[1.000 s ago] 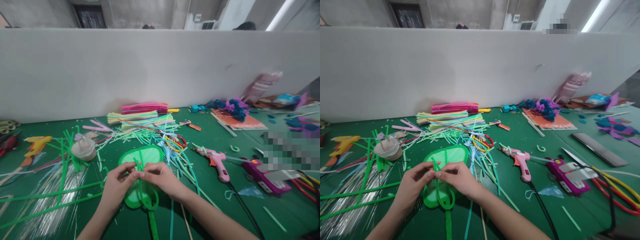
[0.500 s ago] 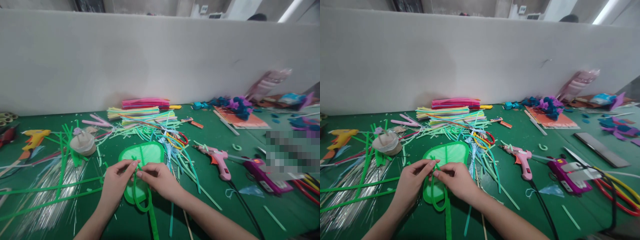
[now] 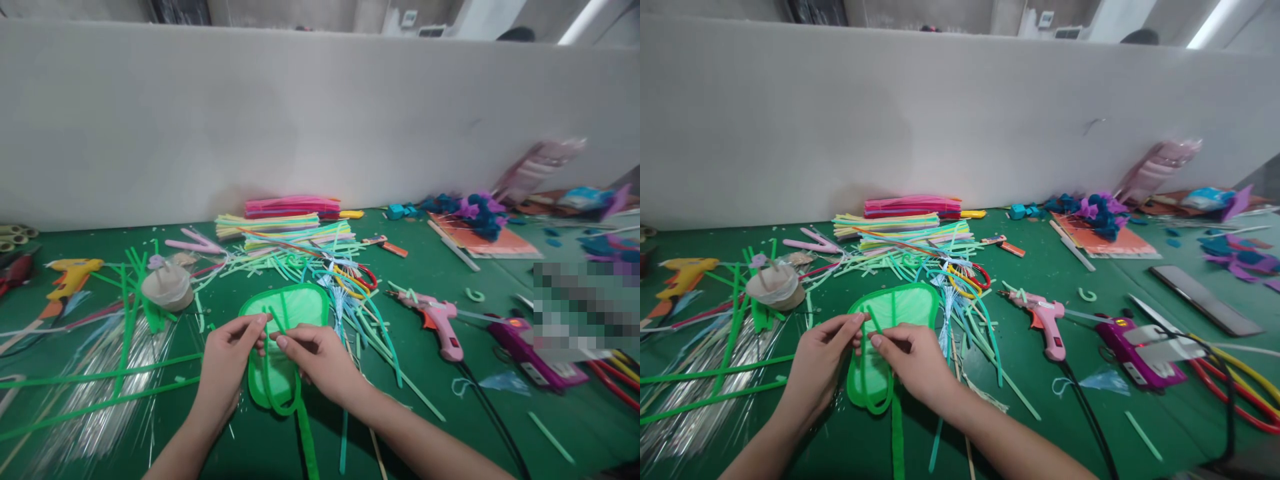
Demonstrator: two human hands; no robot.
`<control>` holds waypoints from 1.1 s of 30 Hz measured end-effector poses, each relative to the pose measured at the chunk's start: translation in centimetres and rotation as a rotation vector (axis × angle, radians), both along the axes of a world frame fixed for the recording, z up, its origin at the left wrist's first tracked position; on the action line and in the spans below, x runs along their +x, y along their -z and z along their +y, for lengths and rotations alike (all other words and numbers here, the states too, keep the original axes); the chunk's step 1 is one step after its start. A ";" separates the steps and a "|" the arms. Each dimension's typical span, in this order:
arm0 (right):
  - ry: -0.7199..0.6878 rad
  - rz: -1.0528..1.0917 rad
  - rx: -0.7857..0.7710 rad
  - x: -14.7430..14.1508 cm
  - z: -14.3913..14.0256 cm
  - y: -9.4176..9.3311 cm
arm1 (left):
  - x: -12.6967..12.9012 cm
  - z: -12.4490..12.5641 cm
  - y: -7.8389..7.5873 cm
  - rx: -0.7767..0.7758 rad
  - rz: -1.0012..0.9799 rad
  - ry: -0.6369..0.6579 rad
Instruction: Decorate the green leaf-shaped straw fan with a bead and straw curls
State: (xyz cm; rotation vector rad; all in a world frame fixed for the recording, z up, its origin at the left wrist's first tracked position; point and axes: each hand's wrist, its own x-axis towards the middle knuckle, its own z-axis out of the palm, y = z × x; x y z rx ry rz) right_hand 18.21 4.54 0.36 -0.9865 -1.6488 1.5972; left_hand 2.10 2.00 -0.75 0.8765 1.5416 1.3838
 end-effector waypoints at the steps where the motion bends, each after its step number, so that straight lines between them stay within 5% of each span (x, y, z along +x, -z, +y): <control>1: -0.003 -0.010 0.020 0.0 0.0 0.0 | 0.0 0.0 0.1 0.003 -0.033 0.014; 28: -0.026 -0.190 0.201 -0.1 0.0 0.2 | 0.1 0.3 -0.2 -0.034 -0.145 0.120; 33: -0.056 -0.148 0.139 -0.3 -0.2 0.4 | 0.4 0.3 -0.2 -0.009 -0.218 0.056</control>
